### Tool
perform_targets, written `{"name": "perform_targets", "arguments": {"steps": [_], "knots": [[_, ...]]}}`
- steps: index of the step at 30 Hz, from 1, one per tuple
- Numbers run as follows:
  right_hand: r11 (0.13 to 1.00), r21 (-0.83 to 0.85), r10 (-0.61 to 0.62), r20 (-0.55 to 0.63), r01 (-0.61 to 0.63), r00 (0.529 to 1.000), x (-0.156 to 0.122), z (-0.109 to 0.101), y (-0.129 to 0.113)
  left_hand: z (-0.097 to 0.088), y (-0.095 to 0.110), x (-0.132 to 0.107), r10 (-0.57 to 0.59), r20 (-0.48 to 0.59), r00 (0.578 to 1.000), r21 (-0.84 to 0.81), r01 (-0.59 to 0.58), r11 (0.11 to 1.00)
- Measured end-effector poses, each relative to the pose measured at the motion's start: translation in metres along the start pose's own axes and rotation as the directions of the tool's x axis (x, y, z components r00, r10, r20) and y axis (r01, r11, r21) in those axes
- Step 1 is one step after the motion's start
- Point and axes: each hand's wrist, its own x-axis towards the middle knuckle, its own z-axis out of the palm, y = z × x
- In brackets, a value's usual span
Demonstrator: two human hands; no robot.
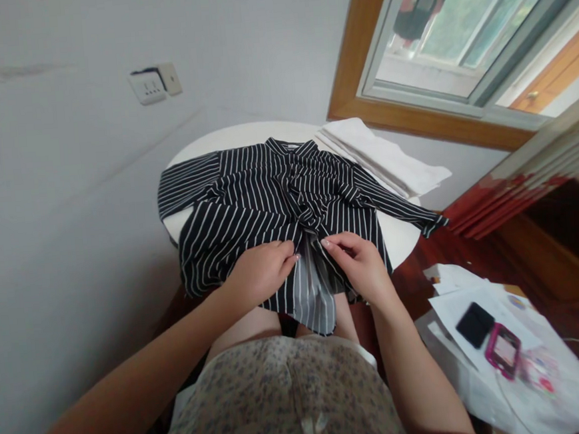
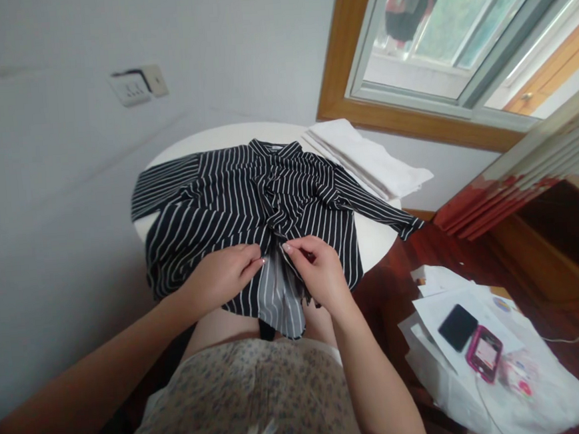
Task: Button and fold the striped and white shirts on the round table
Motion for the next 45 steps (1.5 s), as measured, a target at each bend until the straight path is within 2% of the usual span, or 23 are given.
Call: {"name": "perform_targets", "arguments": {"steps": [2, 4, 7, 10, 15, 21, 25, 29, 33, 35, 37, 40, 42, 45], "knots": [[0.992, 0.113, 0.054, 0.012, -0.055, 0.998, 0.0, 0.003, -0.002, -0.006, 0.003, 0.0, -0.008, -0.021, 1.0, -0.157, 0.004, 0.988], [0.987, 0.15, 0.064, -0.009, -0.062, 0.998, -0.001, 0.009, -0.002, -0.01, 0.007, 0.0, -0.049, -0.037, 0.998, -0.308, 0.035, 0.951], [0.998, 0.068, 0.004, -0.088, 0.002, 0.996, -0.006, 0.019, -0.004, -0.009, 0.014, -0.001, -0.103, -0.043, 0.994, -0.469, 0.071, 0.88], [0.995, -0.06, -0.088, -0.127, 0.081, 0.988, -0.012, 0.026, -0.008, -0.001, 0.018, -0.004, -0.144, -0.052, 0.988, -0.55, 0.092, 0.83], [0.975, -0.177, -0.161, -0.126, 0.137, 0.979, -0.021, 0.03, -0.013, 0.008, 0.016, -0.008, -0.176, -0.045, 0.983, -0.575, 0.119, 0.809], [0.954, -0.257, -0.193, -0.122, 0.156, 0.974, -0.026, 0.036, -0.01, 0.006, 0.015, -0.009, -0.192, -0.071, 0.979, -0.589, 0.114, 0.8], [0.935, -0.319, -0.212, -0.16, 0.153, 0.964, -0.026, 0.038, -0.008, 0.004, 0.015, -0.01, -0.217, -0.073, 0.974, -0.608, 0.128, 0.783], [0.9, -0.4, -0.276, -0.206, 0.177, 0.939, -0.024, 0.03, -0.01, 0.003, 0.014, -0.012, -0.246, -0.053, 0.968, -0.598, 0.166, 0.784], [0.863, -0.493, -0.281, -0.296, 0.106, 0.913, -0.023, 0.015, -0.016, 0.001, 0.017, -0.014, -0.245, -0.047, 0.969, -0.6, 0.168, 0.782], [0.85, -0.518, -0.278, -0.289, 0.095, 0.916, -0.024, 0.013, -0.021, 0.001, 0.018, -0.013, -0.23, -0.041, 0.972, -0.61, 0.157, 0.776], [0.856, -0.499, -0.273, -0.214, 0.135, 0.938, -0.025, 0.017, -0.026, 0.001, 0.02, -0.013, -0.218, -0.038, 0.975, -0.625, 0.147, 0.766], [0.913, -0.365, -0.227, -0.083, 0.182, 0.97, -0.028, 0.027, -0.027, 0.002, 0.021, -0.012, -0.219, -0.051, 0.974, -0.648, 0.134, 0.75], [0.956, -0.248, -0.18, -0.072, 0.157, 0.981, -0.029, 0.032, -0.023, 0.002, 0.021, -0.011, -0.218, -0.056, 0.974, -0.658, 0.128, 0.742], [0.994, -0.079, -0.09, -0.124, 0.08, 0.988, -0.029, 0.035, -0.013, 0.002, 0.022, -0.011, -0.207, -0.049, 0.977, -0.676, 0.12, 0.727]]}}
